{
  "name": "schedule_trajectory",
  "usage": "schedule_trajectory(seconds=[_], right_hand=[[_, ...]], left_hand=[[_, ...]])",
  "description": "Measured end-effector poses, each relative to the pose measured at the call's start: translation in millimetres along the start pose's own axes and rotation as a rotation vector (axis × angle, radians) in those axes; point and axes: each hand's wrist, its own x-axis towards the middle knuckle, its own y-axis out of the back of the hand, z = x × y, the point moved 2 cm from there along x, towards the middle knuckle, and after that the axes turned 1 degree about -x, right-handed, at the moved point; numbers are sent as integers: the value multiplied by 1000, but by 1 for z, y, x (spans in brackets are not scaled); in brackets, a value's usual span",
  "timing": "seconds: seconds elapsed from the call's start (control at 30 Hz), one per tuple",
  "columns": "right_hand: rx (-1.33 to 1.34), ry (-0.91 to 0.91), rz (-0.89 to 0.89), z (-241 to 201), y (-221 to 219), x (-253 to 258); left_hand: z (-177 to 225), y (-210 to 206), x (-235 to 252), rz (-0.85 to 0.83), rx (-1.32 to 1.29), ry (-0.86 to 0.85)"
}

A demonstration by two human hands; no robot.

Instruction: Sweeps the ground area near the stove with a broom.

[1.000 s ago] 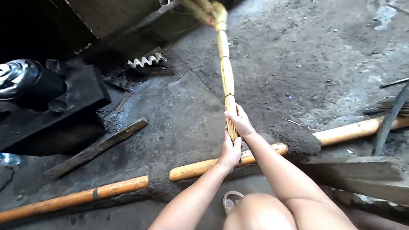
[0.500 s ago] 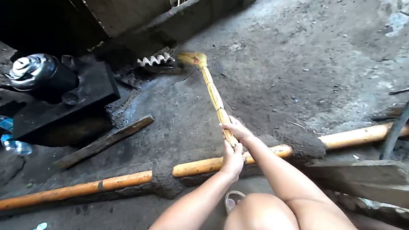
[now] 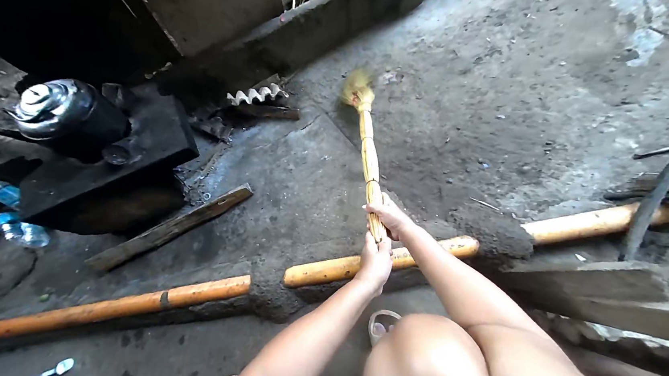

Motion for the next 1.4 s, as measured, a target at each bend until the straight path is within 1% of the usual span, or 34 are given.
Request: schedule_trajectory(seconds=[0.13,0.2,0.27,0.37,0.47,0.53,0.63,0.73,0.8,0.9,0.97,1.03,1.1,1.17,1.3,1.4], right_hand=[[34,142,-93,-17,4,-2],[51,209,-77,-19,15,-4],[61,248,5,-20,27,-7],[99,233,136,-19,39,-4],[160,156,146,-22,37,12],[132,94,108,-27,24,23],[20,45,-13,-34,-3,33],[-17,109,-117,-42,-15,24],[-29,180,-144,-45,-7,18],[-17,286,-44,-48,21,9],[25,315,64,-46,40,3],[79,293,142,-42,54,1],[150,231,183,-38,58,6],[178,155,186,-32,48,14],[33,42,70,-23,8,30],[-34,69,-17,-34,-15,23]], left_hand=[[8,-9,3,-36,2,-105],[9,-16,7,-80,31,-145],[9,-20,13,-123,65,-149],[17,-18,19,-159,101,-121],[28,-8,22,-125,101,-116],[32,-1,24,-77,83,-101],[31,11,22,3,26,-90],[30,12,18,39,9,-117],[29,3,18,16,39,-151],[29,-13,25,-80,110,-205],[33,-22,27,-142,155,-192],[37,-26,26,-186,185,-173],[39,-23,27,-192,200,-172],[35,-14,30,-144,174,-168],[18,9,31,4,195,-140],[13,15,25,81,208,-273]])
